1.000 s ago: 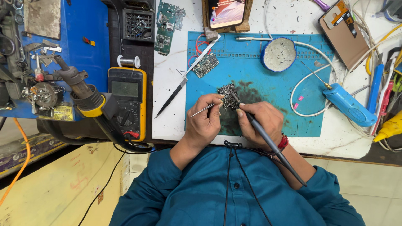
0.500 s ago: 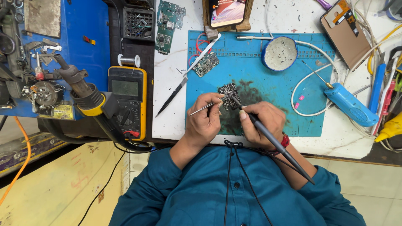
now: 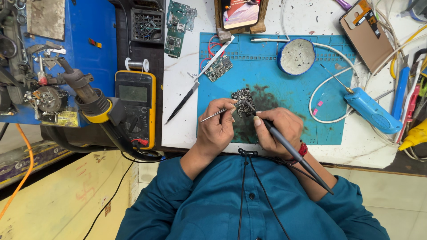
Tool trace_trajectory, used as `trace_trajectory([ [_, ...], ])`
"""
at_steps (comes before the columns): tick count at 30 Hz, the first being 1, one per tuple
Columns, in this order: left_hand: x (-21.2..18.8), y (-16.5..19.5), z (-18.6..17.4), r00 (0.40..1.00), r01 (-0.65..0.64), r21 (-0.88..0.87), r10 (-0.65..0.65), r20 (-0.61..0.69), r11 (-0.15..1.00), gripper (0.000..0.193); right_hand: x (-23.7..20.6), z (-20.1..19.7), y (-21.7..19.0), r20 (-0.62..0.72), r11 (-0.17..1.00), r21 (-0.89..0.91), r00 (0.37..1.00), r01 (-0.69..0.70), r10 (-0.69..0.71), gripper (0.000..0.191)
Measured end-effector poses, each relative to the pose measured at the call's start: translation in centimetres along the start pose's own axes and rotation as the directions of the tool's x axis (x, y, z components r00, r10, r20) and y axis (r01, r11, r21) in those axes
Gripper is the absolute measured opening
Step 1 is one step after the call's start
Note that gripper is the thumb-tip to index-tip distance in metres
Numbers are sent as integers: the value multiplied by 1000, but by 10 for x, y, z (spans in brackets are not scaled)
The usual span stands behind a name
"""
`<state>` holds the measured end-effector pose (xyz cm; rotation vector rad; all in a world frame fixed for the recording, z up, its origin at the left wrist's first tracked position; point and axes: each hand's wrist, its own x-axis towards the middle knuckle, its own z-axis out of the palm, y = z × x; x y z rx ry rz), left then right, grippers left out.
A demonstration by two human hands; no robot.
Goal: The person uses a soldering iron and tweezers to apply solder to several points on a small circuit board. They reposition the board and continue soldering different areas, occasionally dipping the iron tip into a small container.
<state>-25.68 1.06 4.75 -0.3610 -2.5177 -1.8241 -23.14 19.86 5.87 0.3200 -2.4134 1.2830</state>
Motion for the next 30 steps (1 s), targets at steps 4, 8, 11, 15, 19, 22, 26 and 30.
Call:
trace_trajectory([
  [4, 0, -1, 0, 1000, 1, -7, -1, 0, 1000, 12, 0, 0, 0, 11, 1000, 9, 1000, 7, -7, 11],
  [8, 0, -2, 0, 1000, -4, -2, 4, -10, 1000, 12, 1, 1, -1, 13, 1000, 11, 1000, 4, -4, 11],
  [11, 0, -2, -1, 1000, -6, 4, 6, -7, 1000, 13, 1, 2, -2, 7, 1000, 7, 1000, 12, -12, 12],
  [15, 0, -2, -2, 1000, -6, -7, 6, -6, 1000, 12, 1, 2, -3, 22, 1000, 21, 1000, 5, -6, 11],
  [19, 0, -2, -4, 1000, 11, -13, -11, -6, 1000, 12, 2, 4, -3, 12, 1000, -8, 1000, 2, -2, 11],
  [22, 0, -2, -4, 1000, 18, -25, -18, -9, 1000, 12, 3, 4, -3, 13, 1000, 0, 1000, 2, -2, 11],
  [26, 2, -3, -6, 1000, 7, -25, -7, -6, 1000, 12, 4, 5, -3, 20, 1000, 1, 1000, 12, -12, 12],
  [30, 2, -3, -7, 1000, 9, -29, -9, -10, 1000, 12, 4, 7, -4, 1, 1000, -6, 1000, -13, 13, 12],
])
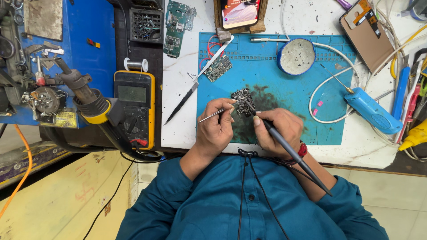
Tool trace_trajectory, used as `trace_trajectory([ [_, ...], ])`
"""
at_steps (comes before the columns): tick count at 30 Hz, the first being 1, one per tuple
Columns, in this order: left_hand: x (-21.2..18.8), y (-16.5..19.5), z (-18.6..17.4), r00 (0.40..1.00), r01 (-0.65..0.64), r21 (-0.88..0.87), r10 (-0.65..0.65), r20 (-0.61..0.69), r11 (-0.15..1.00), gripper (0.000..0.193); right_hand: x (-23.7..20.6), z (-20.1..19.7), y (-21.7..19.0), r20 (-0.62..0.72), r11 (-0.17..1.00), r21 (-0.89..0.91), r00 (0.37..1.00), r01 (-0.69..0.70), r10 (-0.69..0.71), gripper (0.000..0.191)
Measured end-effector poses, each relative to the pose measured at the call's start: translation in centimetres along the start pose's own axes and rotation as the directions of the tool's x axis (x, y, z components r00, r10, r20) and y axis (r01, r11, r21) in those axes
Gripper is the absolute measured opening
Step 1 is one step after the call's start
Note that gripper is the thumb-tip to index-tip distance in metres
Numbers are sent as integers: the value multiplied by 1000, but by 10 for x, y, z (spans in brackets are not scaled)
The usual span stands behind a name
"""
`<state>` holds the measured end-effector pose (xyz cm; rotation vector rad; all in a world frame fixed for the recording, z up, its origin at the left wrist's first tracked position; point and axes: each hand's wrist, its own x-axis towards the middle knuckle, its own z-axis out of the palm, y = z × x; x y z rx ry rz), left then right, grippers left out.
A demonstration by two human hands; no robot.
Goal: The person uses a soldering iron and tweezers to apply solder to several points on a small circuit board. They reposition the board and continue soldering different areas, occasionally dipping the iron tip into a small container.
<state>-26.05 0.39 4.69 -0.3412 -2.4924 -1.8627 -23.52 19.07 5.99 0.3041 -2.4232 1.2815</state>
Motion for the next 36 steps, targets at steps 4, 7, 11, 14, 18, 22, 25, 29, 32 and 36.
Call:
trace_trajectory([
  [4, 0, 0, 0, 1000, -10, -2, 10, -5, 1000, 12, 1, 0, 0, 24, 999, -2, 999, 33, -33, 13],
  [7, 0, 0, -1, 1000, -16, -4, 16, -9, 1000, 12, 1, 1, -1, 13, 1000, -9, 1000, 25, -25, 13],
  [11, 1, 0, -2, 1000, -1, -5, 1, -1, 1000, 12, 3, 1, -3, 30, 999, -18, 999, 41, -41, 14],
  [14, 2, -1, -2, 1000, -13, -3, 13, -11, 1000, 12, 4, 1, -4, 18, 1000, -16, 1000, 17, -16, 13],
  [18, 1, -2, -3, 1000, -10, 5, 10, -6, 1000, 12, 4, 1, -2, 57, 998, -17, 997, 56, -55, 14],
  [22, 1, -4, -3, 1000, -2, -9, 2, -3, 1000, 12, 1, 3, -1, -4, 999, -36, 1000, -7, 7, 13],
  [25, 1, -5, -2, 1000, -3, -25, 2, -21, 1000, 13, 1, 2, 0, -14, 997, -44, 998, -56, 55, 14],
  [29, 5, -3, -2, 998, 29, -113, -34, -46, 993, 13, 7, 4, 1, 0, 997, -67, 999, 46, -46, 20],
  [32, 6, 4, -12, 997, -25, 54, 29, -67, 998, 15, 11, 6, -2, 28, 991, -120, 998, 60, -57, 23],
  [36, 6, 17, -32, 979, -175, 409, 201, -23, 896, 17, 14, 8, -7, 17, 981, -193, 1000, 7, -4, 23],
])
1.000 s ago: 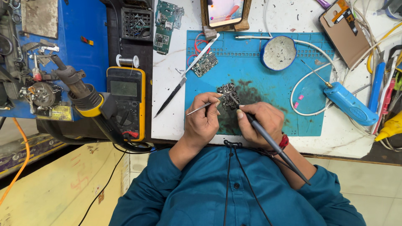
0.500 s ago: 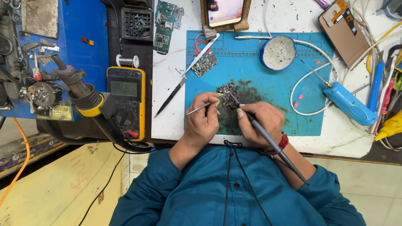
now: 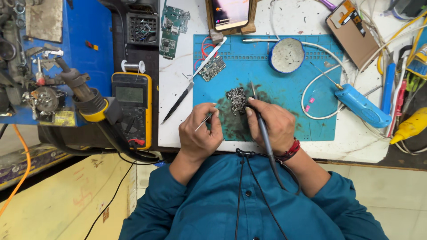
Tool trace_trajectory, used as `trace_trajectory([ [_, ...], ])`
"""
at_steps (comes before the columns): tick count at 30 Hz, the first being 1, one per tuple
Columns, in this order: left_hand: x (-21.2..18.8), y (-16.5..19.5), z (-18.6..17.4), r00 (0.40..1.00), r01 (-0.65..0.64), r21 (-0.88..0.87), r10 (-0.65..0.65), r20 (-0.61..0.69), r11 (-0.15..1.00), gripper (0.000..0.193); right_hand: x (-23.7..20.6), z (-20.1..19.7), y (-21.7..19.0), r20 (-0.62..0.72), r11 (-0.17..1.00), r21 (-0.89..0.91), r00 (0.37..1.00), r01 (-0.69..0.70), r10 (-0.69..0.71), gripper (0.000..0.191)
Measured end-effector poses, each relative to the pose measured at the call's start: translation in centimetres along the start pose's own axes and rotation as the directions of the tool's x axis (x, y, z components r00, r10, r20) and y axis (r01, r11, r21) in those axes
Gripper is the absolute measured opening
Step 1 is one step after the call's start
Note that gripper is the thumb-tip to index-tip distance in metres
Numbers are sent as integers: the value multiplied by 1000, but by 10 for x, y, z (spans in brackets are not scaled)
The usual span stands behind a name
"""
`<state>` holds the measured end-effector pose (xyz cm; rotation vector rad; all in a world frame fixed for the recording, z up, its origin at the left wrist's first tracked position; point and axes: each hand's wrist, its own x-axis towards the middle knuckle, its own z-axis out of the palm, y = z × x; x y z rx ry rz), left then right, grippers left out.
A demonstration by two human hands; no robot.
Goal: The person uses a soldering iron and tweezers to apply solder to several points on a small circuit board. They reposition the board and continue soldering different areas, occasionally dipping the iron tip into a small container.
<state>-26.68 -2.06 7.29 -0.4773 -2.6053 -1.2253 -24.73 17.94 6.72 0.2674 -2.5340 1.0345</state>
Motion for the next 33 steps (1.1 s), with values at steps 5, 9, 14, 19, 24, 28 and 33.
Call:
trace_trajectory([
  [5, -2, 3, -12, 1000, -19, -4, 19, 23, 1000, 19, -2, 2, 2, 68, 997, 47, 996, 57, -60, 23],
  [9, -7, -3, -6, 979, 201, -247, -202, 19, 948, 16, -10, 3, 12, 73, 974, 219, 994, 61, -79, 32],
  [14, -9, -12, 16, 958, 275, -550, -272, 89, 789, 20, -15, 7, 20, -37, 967, 248, 997, -61, 72, 21],
  [19, -8, -10, 31, 958, 283, -467, -266, 103, 838, 12, -14, 1, 18, -53, 973, 232, 999, 5, 7, 10],
  [24, -6, -5, 25, 982, 186, -363, -163, 95, 913, 12, -11, -1, 13, -45, 971, 237, 999, 38, -28, 10],
  [28, -1, -2, 22, 989, 142, -315, -121, 85, 939, 13, -7, -2, 10, -27, 974, 228, 1000, 14, -8, 9],
  [33, 1, 0, 23, 994, 101, -294, -86, 64, 951, 14, -4, -5, 8, -19, 973, 232, 1000, 7, -3, 8],
])
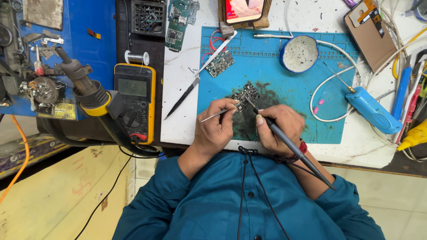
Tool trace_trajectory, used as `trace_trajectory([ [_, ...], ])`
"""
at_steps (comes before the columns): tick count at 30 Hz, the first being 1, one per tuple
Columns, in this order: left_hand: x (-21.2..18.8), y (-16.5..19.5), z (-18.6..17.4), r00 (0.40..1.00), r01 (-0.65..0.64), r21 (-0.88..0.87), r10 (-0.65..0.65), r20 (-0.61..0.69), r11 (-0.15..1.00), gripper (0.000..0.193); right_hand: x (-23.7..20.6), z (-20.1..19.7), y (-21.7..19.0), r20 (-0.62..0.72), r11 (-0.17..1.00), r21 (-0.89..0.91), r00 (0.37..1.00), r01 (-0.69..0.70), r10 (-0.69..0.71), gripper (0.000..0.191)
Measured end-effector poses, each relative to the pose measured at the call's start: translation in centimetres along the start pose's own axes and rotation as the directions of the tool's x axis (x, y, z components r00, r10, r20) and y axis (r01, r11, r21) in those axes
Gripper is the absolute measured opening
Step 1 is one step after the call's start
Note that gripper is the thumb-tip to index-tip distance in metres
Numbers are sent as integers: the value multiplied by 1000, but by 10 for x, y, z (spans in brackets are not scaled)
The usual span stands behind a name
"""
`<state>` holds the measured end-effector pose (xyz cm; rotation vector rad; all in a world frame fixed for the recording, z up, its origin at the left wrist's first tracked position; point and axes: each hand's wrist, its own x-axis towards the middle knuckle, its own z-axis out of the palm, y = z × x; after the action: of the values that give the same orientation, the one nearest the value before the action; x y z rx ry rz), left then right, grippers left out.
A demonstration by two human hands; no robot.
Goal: The person uses a soldering iron and tweezers to apply solder to several points on a small circuit board. They reposition the board and continue soldering different areas, occasionally dipping the iron tip into a small container.
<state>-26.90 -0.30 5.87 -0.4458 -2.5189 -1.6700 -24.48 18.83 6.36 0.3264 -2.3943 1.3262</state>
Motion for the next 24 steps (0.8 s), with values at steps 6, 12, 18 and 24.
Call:
trace_trajectory([
  [6, -2, -1, 1, 1000, 1, 10, -1, 3, 1000, 13, -1, -1, 0, 2, 1000, -2, 1000, 8, -8, 9],
  [12, -2, -1, 0, 1000, 14, 11, -14, 11, 1000, 14, -1, -1, 0, 4, 1000, -11, 1000, 11, -11, 8],
  [18, -2, -1, 1, 1000, -19, 25, 19, 4, 1000, 14, -2, -2, 0, 9, 1000, -2, 1000, 13, -13, 8],
  [24, -3, -1, 2, 1000, 5, 16, -5, 15, 1000, 14, -4, -3, 2, 4, 1000, 0, 1000, 12, -12, 8],
])
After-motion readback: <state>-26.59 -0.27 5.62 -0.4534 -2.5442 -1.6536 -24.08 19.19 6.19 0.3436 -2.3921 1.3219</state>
